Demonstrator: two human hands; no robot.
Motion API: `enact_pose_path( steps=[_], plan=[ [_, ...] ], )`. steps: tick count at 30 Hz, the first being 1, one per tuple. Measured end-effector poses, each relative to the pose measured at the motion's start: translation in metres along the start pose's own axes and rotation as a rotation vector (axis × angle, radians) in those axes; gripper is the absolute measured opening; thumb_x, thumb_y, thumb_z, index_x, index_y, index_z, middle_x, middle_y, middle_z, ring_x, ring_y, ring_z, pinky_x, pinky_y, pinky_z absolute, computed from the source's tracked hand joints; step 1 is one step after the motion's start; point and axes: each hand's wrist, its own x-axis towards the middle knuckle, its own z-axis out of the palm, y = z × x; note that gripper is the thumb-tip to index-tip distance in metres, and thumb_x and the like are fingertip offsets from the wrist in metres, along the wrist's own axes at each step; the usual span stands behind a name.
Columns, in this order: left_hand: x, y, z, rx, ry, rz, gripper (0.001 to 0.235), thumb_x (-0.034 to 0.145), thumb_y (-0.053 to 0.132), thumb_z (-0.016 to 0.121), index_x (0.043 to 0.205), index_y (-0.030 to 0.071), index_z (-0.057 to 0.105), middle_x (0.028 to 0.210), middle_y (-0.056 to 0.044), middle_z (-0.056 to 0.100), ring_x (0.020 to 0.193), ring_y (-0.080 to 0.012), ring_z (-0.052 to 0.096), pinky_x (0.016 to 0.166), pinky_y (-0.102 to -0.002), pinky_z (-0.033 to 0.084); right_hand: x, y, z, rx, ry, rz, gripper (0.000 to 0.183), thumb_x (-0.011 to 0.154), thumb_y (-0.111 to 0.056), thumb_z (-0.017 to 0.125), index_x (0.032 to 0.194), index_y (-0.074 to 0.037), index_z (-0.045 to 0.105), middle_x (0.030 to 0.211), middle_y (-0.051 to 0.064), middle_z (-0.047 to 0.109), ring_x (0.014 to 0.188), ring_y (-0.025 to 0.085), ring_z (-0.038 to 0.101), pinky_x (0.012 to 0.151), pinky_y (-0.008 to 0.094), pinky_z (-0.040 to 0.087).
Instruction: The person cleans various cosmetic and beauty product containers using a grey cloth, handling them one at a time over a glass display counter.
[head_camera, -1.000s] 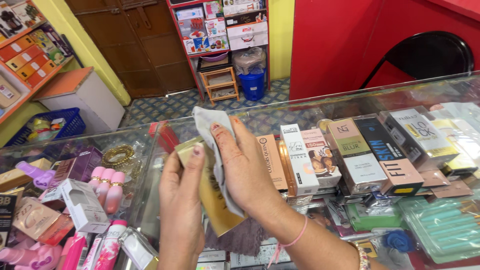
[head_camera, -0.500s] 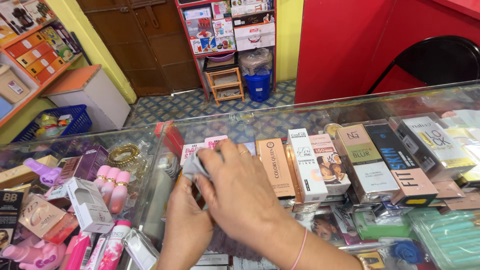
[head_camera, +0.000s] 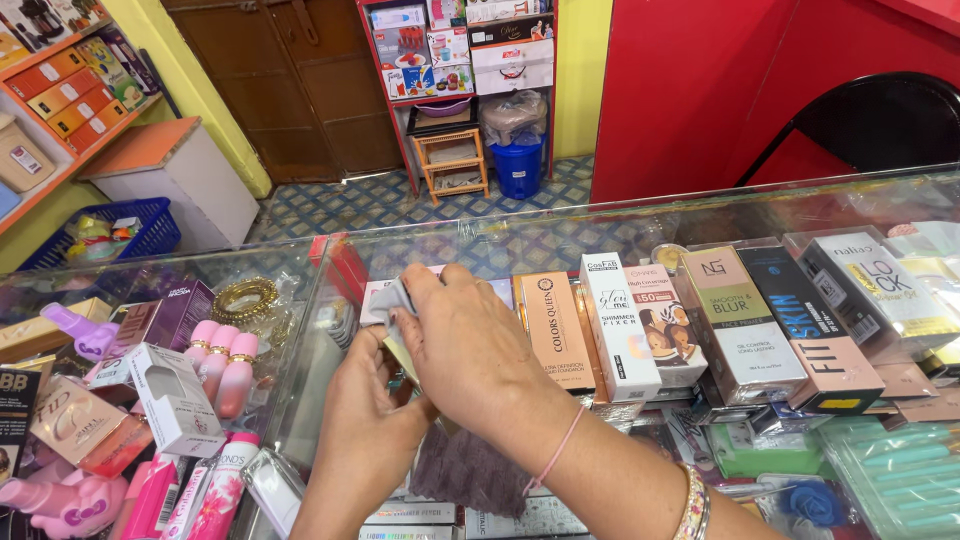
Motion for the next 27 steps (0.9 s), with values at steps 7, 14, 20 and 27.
enact_pose_path(
  steps=[7,14,20,27],
  plan=[
    [-0.007,0.014,0.003,0.226,0.09,0.085,0.05,0.073,-0.007,0.072,0.119,0.001,0.057,0.104,-0.009,0.075,0.098,-0.0153,0.071,0.081,-0.029,0.055,-0.012,-0.01,0.003,-0.13,0.065,-0.064,0.029,0.093,-0.021,0.058,0.115,-0.002,0.059,0.109,0.024,0.061,0.103,0.044,0.06,0.081,0.055,0.05],
    [-0.006,0.014,0.004,0.342,0.142,0.056,0.044,0.073,-0.001,0.078,0.113,0.0,0.059,0.096,-0.012,0.075,0.09,-0.0165,0.071,0.077,-0.032,0.055,-0.014,-0.011,-0.006,-0.104,-0.042,-0.03,0.03,0.095,-0.026,0.057,0.115,-0.004,0.059,0.109,0.023,0.061,0.1,0.045,0.063,0.079,0.056,0.05],
    [-0.003,0.006,0.003,0.269,0.111,0.036,0.049,0.073,-0.003,0.078,0.116,-0.001,0.056,0.101,-0.009,0.075,0.095,-0.0146,0.073,0.08,-0.031,0.058,0.002,-0.002,-0.008,-0.043,-0.124,0.186,0.035,0.101,-0.033,0.05,0.116,-0.002,0.059,0.114,0.027,0.065,0.1,0.047,0.066,0.087,0.054,0.052],
    [0.002,-0.011,0.002,0.073,0.041,0.133,0.053,0.074,-0.01,0.072,0.122,-0.001,0.051,0.115,-0.012,0.071,0.109,-0.0145,0.069,0.09,-0.03,0.057,-0.004,0.005,-0.007,0.032,-0.038,0.228,0.04,0.102,-0.033,0.048,0.113,0.003,0.059,0.114,0.031,0.065,0.1,0.049,0.066,0.088,0.055,0.05]
  ],
)
